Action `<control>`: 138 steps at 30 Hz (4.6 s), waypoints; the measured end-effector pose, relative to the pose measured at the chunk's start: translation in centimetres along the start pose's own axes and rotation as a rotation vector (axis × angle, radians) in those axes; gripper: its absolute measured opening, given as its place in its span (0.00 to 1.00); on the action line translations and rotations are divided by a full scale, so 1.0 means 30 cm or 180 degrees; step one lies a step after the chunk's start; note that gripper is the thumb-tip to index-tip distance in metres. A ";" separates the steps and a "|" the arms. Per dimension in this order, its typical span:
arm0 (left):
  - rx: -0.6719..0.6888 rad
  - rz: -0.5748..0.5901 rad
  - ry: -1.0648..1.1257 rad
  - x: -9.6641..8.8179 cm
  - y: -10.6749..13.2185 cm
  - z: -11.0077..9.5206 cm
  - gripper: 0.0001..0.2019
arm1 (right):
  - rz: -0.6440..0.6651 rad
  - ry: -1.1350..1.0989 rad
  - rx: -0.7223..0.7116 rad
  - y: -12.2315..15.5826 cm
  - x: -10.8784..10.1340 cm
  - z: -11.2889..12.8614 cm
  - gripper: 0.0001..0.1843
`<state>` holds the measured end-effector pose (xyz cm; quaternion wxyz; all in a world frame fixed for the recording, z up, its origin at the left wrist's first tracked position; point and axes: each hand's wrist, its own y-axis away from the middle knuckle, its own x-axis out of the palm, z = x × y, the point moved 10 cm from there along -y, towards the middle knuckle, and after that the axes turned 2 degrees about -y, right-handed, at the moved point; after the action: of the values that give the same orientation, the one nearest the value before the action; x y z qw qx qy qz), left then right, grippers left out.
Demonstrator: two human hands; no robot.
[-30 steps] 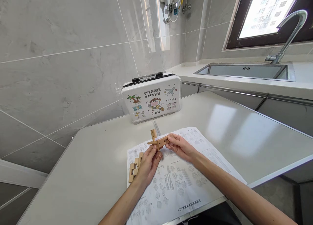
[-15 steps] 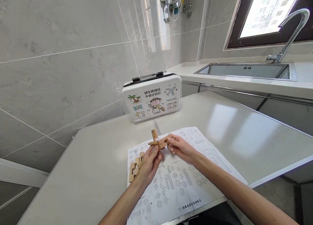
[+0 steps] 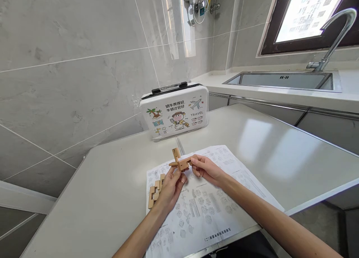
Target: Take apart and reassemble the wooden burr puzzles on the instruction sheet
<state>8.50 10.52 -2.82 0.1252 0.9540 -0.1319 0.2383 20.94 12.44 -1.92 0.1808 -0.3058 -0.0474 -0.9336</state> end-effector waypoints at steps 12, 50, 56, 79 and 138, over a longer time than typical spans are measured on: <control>-0.0012 0.0205 -0.0095 0.037 0.009 -0.011 0.15 | 0.0082 -0.0138 0.0241 0.009 0.032 -0.009 0.22; 0.0111 0.1455 -0.1364 0.197 0.075 0.042 0.18 | 0.0366 -0.0112 0.0525 0.015 0.025 -0.060 0.16; 0.0000 0.1186 -0.1391 0.170 0.057 0.056 0.23 | 0.0124 -0.0237 0.0354 0.005 0.004 -0.040 0.19; -0.0026 0.1172 -0.1542 0.179 0.063 0.043 0.21 | -0.1593 -0.1070 -0.0857 0.009 -0.283 0.088 0.20; 0.1374 0.1235 -0.5203 -0.105 0.211 -0.276 0.46 | -0.0811 0.1007 -0.0201 0.004 -0.044 0.027 0.18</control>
<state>0.36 7.72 3.85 -0.2355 0.7897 -0.2928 -0.4850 22.43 12.91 -2.04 0.0568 -0.1524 -0.0274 -0.9863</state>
